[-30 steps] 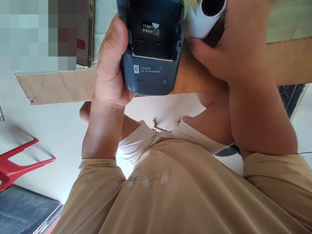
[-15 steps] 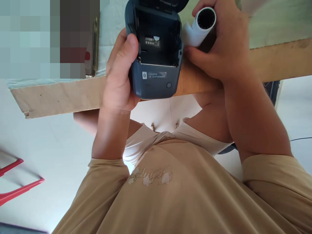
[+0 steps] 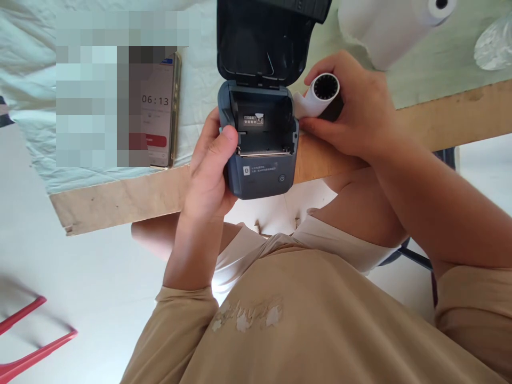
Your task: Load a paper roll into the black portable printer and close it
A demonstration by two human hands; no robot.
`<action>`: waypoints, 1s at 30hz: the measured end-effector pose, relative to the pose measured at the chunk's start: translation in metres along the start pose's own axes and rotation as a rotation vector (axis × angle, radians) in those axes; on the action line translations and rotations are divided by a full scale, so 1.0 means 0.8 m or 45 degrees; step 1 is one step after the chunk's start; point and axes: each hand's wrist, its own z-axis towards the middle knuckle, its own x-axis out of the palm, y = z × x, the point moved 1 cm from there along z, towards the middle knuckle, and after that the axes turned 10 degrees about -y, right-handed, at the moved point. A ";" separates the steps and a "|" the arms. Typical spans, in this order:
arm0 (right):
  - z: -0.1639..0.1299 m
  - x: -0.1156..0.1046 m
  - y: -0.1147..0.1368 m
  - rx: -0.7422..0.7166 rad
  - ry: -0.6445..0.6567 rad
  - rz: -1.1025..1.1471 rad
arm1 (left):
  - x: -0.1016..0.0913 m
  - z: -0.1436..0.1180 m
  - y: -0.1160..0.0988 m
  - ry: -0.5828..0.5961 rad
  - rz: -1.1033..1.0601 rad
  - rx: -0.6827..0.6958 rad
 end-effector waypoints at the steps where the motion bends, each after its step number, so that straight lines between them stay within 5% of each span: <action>1: 0.001 -0.003 0.001 0.000 0.011 -0.005 | 0.001 0.000 -0.001 -0.006 0.010 0.007; 10: 0.006 -0.019 0.018 -0.105 0.026 0.030 | 0.003 0.011 0.005 -0.052 -0.009 -0.050; 23: -0.017 -0.018 0.004 -0.244 -0.238 0.249 | 0.006 0.006 -0.011 -0.175 0.102 -0.202; 30: -0.009 0.000 -0.013 -0.167 -0.066 0.058 | 0.003 0.012 -0.014 -0.142 0.138 -0.307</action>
